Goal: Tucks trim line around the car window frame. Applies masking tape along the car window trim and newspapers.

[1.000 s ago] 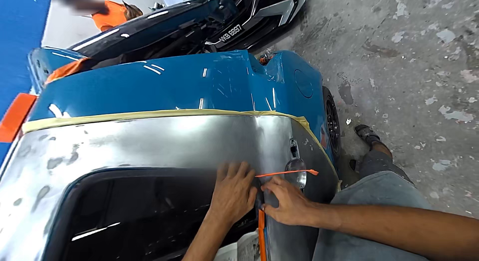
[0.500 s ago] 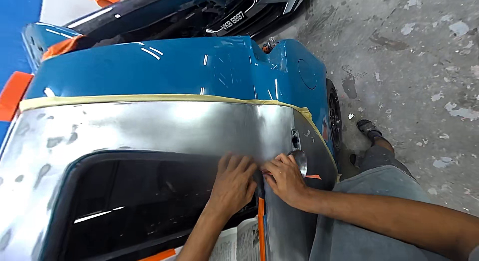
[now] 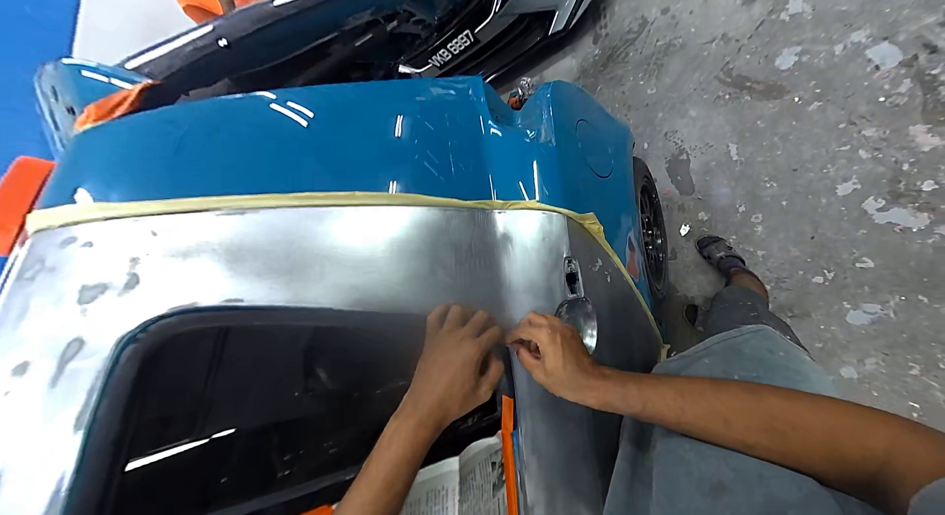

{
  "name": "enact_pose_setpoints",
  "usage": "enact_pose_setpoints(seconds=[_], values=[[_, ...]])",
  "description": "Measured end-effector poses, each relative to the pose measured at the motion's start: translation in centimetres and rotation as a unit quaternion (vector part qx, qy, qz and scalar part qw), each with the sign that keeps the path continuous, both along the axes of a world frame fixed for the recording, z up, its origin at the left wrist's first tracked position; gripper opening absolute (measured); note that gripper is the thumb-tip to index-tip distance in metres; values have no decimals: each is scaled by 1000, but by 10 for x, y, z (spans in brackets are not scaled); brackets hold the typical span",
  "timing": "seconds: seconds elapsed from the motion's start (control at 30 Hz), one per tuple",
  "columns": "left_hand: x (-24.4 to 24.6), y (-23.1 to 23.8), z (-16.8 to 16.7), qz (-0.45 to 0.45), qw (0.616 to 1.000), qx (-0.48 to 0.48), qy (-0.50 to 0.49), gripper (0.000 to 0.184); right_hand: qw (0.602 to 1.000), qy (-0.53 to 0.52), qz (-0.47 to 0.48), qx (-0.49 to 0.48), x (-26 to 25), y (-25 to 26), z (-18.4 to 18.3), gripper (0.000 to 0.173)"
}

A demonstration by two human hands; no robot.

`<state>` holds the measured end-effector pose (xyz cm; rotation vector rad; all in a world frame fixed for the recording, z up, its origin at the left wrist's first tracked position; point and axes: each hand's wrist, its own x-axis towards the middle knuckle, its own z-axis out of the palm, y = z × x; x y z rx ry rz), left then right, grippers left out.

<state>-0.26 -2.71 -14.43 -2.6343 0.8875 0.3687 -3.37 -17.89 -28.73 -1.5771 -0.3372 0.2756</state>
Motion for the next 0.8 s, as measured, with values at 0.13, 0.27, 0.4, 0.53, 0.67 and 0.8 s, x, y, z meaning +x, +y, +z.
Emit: enact_pose_setpoints(seconds=[0.13, 0.27, 0.4, 0.53, 0.67, 0.8], values=[[5, -2, -4, 3, 1000, 14, 6, 18, 994, -98, -2, -41, -5, -1, -8, 25], [6, 4, -1, -3, 999, -32, 22, 24, 998, -51, 18, -38, -6, -1, -1, 25], [4, 2, 3, 10, 1000, -19, 5, 27, 985, 109, 135, 7, 3, -15, 21, 34], [8, -1, -5, 29, 997, -66, -18, 20, 964, 160, 213, 15, 9, -27, 28, 44], [-17, -15, -10, 115, 976, -162, -92, 24, 972, -4, 223, -70, 3, -33, 31, 62], [-80, -53, -40, 287, 883, -268, -255, 24, 951, -122, 258, -117, 18, -40, 26, 60]])
